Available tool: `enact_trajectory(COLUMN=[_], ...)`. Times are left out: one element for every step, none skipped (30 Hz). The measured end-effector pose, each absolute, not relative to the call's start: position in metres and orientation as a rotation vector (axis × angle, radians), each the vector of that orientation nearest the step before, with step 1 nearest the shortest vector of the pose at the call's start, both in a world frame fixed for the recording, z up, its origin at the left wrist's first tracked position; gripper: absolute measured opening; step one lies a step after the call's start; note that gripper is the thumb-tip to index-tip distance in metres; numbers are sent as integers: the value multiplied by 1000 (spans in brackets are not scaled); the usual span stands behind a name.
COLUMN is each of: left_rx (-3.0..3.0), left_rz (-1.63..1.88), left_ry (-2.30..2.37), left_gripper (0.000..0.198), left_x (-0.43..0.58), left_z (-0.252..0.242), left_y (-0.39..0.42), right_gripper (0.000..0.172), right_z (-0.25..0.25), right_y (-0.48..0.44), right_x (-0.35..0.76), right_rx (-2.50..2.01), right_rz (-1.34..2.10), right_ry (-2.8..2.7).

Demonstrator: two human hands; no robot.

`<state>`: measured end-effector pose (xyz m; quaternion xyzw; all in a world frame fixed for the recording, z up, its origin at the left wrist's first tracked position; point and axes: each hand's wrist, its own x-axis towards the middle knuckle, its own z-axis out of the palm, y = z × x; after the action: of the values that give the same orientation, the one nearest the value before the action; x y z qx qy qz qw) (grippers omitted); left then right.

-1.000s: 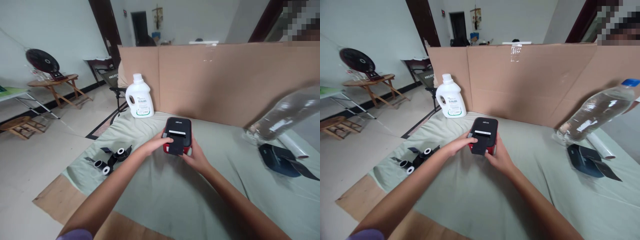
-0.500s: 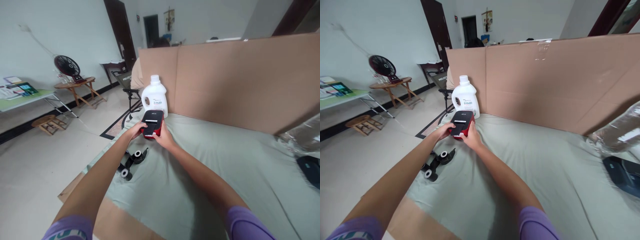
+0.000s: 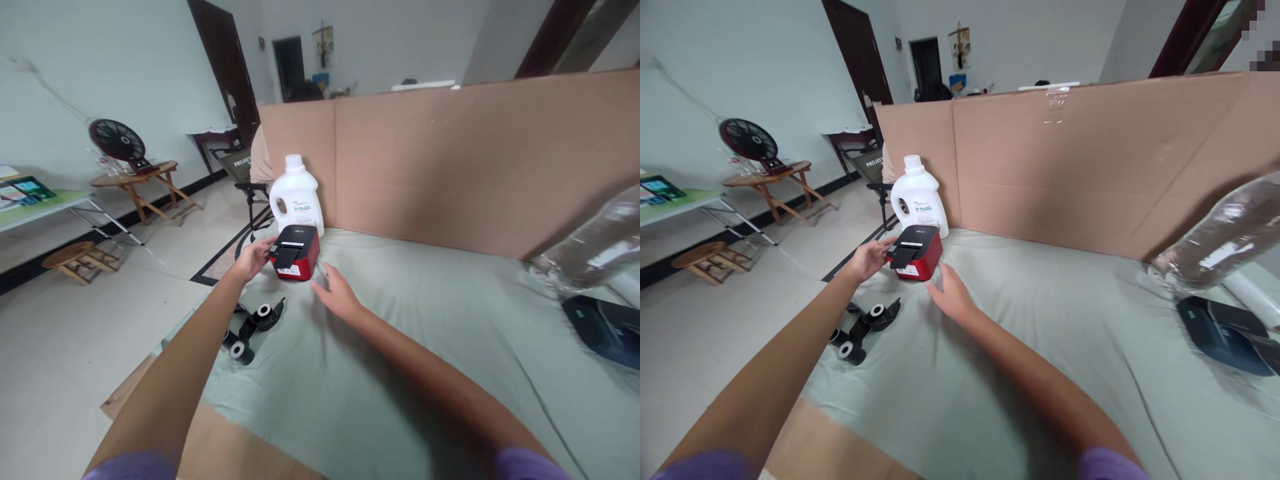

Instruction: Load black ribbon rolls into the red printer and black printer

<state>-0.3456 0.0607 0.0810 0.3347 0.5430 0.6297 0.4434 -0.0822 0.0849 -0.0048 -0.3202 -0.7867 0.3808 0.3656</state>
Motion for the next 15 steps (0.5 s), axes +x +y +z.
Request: enact_trajectory(left_rx=[896, 991, 1115, 1267, 1414, 1566, 1708, 1846, 1979, 2116, 2246, 2342, 2410, 2454, 2479], left_rz=[1683, 1819, 1932, 1990, 1974, 1856, 1676, 1448, 1220, 1025, 843, 684, 548, 433, 342], left_ry=[1363, 1379, 1396, 1410, 1440, 1477, 1496, 1479, 1431, 1354, 1254, 1158, 1084, 1030, 996], left_gripper=[40, 41, 39, 37, 33, 28, 26, 27, 30, 34, 42, 51, 59, 65, 68], left_x=[-341, -332, -316, -295, -268, -236, -200, -162, -124, -88, -55, -27, -5, 12, 24], left_z=[90, 99, 106, 112, 113, 111, 105, 95, 82, 67, 52, 38, 26, 16, 9], left_y=[57, 53, 49, 46, 44, 42, 41, 39, 37, 34, 30, 26, 21, 16, 10], right_gripper=[64, 57, 49, 42, 37, 34, 33, 32, 32, 34, 37, 40, 43, 47, 50], right_z=[-8, -12, -16, -20, -24, -26, -29, -30, -31, -32, -31, -31, -30, -29, -27], right_y=[75, 66, 57, 50, 44, 38, 33, 29, 25, 21, 17, 15, 14, 14, 16], right_x=[-53, -21, 14, 51, 88, 124, 160, 193, 225, 254, 281, 307, 330, 352, 371], right_rx=[-860, -864, -862, -877, -928, -997, -1082, -1173, -1269, -1362, -1461, -1558, -1658, -1770, -1886], right_rz=[948, 899, 842, 775, 701, 630, 560, 483, 409, 324, 236, 149, 67, -10, -77], right_ry=[-2050, -2081, -2099, -2111, -2117, -2124, -2127, -2117, -2106, -2085, -2061, -2036, -2009, -1975, -1933])
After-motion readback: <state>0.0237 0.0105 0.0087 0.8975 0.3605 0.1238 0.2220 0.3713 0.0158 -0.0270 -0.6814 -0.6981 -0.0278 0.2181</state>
